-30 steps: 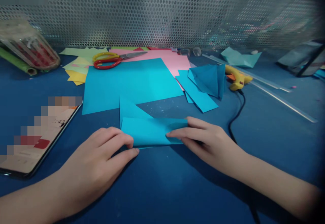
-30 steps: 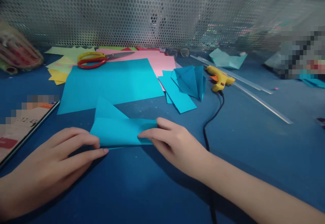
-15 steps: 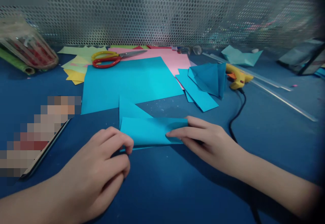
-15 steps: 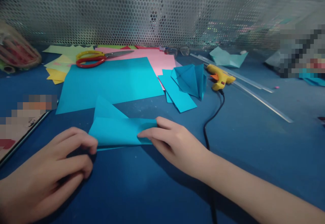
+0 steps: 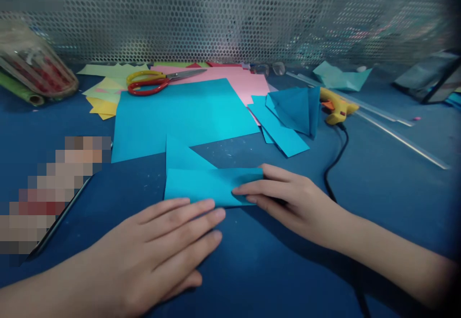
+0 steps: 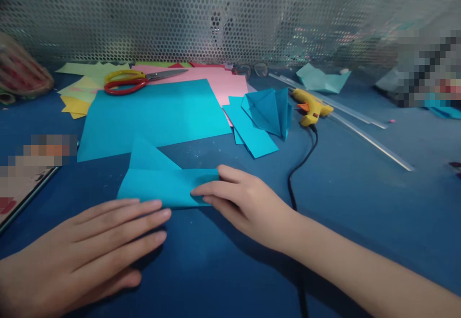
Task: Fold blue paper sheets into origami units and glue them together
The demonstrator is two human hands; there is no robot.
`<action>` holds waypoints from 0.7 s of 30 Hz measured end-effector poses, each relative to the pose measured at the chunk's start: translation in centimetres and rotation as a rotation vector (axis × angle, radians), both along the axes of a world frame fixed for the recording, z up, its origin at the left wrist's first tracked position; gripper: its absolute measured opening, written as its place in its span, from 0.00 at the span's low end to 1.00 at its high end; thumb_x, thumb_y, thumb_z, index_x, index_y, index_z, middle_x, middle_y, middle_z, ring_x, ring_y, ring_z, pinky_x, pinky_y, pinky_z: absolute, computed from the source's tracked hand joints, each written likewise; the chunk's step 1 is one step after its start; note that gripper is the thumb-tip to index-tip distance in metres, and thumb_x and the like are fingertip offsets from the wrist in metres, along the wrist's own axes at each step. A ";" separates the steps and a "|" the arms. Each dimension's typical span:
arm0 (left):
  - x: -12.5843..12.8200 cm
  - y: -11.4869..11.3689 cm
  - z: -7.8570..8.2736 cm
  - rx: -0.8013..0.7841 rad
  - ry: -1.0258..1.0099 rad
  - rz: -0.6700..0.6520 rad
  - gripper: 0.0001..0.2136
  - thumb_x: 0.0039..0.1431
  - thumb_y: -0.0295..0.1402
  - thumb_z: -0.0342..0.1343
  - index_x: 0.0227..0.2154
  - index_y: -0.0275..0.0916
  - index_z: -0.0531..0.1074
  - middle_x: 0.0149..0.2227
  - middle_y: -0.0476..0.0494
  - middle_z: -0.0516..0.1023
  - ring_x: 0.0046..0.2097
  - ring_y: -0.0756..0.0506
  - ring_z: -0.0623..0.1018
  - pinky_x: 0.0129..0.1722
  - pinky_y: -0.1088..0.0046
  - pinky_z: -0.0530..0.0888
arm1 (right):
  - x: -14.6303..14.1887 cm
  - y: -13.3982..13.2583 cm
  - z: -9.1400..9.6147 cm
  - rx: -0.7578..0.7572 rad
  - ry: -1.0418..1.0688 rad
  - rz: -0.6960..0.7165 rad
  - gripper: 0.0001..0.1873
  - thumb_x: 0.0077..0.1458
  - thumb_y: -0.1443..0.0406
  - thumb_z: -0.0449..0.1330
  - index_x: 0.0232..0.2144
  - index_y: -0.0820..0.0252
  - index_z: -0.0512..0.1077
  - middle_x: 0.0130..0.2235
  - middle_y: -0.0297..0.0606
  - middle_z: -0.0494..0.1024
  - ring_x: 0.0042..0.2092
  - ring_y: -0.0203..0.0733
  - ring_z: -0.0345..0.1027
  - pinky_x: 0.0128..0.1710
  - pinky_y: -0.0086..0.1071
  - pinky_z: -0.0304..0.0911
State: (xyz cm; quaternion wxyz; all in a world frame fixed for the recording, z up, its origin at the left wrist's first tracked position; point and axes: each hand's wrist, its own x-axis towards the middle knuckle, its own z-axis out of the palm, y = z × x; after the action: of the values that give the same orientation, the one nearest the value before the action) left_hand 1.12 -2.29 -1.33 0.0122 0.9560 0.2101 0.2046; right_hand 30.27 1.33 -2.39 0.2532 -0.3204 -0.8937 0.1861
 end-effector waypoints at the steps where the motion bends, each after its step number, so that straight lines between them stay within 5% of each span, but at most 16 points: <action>1: 0.0 0.3 0.0 0.029 0.074 0.009 0.16 0.75 0.37 0.47 0.59 0.38 0.70 0.64 0.48 0.72 0.66 0.47 0.68 0.70 0.70 0.55 | 0.0 0.0 0.1 -0.006 -0.007 0.006 0.14 0.70 0.70 0.53 0.48 0.62 0.77 0.30 0.35 0.67 0.28 0.36 0.63 0.26 0.27 0.59; 6: -0.3 1.2 -0.2 0.019 0.314 0.080 0.29 0.74 0.45 0.45 0.70 0.34 0.54 0.70 0.43 0.59 0.68 0.42 0.66 0.63 0.65 0.69 | 0.0 0.1 0.3 -0.068 0.016 -0.002 0.15 0.69 0.71 0.53 0.49 0.59 0.79 0.30 0.34 0.66 0.29 0.35 0.63 0.26 0.26 0.58; 13: -0.5 0.9 -0.2 0.036 0.341 0.074 0.27 0.73 0.42 0.46 0.70 0.39 0.52 0.71 0.42 0.59 0.68 0.38 0.66 0.62 0.55 0.69 | 0.4 0.7 0.0 -0.235 0.175 -0.108 0.16 0.66 0.73 0.53 0.41 0.58 0.81 0.34 0.34 0.68 0.27 0.32 0.63 0.25 0.26 0.59; 21: -0.4 0.9 -0.1 0.006 0.315 0.084 0.27 0.72 0.40 0.48 0.70 0.39 0.54 0.71 0.43 0.59 0.69 0.38 0.65 0.63 0.56 0.69 | 0.2 0.5 0.1 -0.064 0.094 -0.089 0.17 0.65 0.75 0.53 0.38 0.56 0.81 0.36 0.37 0.71 0.28 0.32 0.65 0.26 0.27 0.60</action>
State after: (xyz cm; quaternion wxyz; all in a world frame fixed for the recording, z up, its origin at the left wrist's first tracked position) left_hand 0.76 -1.42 -1.42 -0.0322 0.9666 0.2487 0.0532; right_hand 30.44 1.80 -2.32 0.2925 -0.3588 -0.8592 0.2178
